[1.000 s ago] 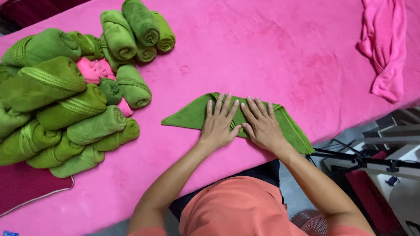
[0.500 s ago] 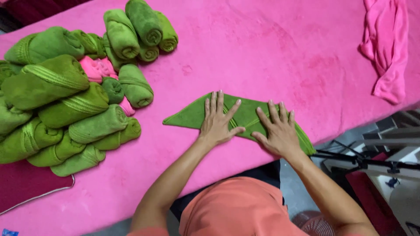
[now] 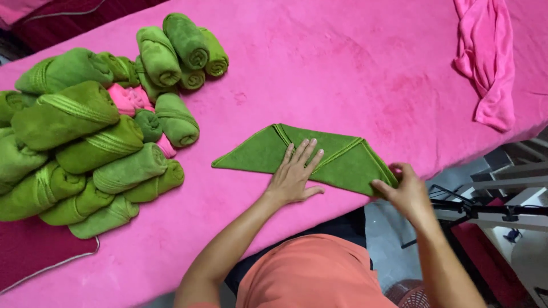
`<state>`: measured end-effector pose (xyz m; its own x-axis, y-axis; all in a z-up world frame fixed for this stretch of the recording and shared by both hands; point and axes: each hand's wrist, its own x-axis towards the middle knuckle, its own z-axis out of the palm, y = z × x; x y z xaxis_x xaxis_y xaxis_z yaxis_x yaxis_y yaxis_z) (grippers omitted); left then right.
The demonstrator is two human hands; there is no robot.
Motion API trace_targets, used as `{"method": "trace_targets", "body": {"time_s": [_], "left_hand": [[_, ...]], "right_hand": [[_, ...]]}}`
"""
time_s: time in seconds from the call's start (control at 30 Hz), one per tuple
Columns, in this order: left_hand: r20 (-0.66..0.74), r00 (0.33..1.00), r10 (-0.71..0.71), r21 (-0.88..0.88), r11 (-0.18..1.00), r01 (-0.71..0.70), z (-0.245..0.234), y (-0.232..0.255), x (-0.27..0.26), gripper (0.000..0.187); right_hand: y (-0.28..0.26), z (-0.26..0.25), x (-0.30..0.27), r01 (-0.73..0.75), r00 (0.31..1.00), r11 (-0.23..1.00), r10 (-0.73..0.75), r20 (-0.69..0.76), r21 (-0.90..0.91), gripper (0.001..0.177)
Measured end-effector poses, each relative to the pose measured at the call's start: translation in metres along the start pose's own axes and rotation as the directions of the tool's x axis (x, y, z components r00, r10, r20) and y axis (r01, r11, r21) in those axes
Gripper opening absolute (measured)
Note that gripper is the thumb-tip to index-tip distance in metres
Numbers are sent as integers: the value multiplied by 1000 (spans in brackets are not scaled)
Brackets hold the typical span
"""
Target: Folding and rolling small towels into decorative shapes on a massage table
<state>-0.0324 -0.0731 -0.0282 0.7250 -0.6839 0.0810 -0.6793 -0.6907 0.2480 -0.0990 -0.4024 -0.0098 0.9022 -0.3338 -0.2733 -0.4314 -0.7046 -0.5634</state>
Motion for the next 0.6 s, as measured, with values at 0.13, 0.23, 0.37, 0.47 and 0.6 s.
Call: {"method": "trace_targets", "body": {"time_s": [0.13, 0.23, 0.37, 0.47, 0.6], "left_hand": [[-20, 1000, 5, -8, 1000, -6, -5, 4, -2, 110], [-48, 999, 8, -23, 1000, -9, -1, 3, -2, 110], [-215, 975, 57, -41, 997, -67, 22, -3, -8, 100], [-439, 894, 94, -139, 975, -171, 17, 1, -26, 90], [-431, 900, 68, -452, 846, -281, -43, 35, -60, 92]], "right_hand": [[24, -1, 9, -107, 977, 922, 27, 214, 372, 29], [40, 4, 15, -174, 916, 749, -115, 385, 639, 16], [7, -2, -3, -254, 814, 359, -423, 399, 898, 36], [-59, -10, -37, -229, 771, 89, -591, 237, 969, 53], [-103, -35, -62, -313, 738, -244, -671, 74, 918, 45]]}}
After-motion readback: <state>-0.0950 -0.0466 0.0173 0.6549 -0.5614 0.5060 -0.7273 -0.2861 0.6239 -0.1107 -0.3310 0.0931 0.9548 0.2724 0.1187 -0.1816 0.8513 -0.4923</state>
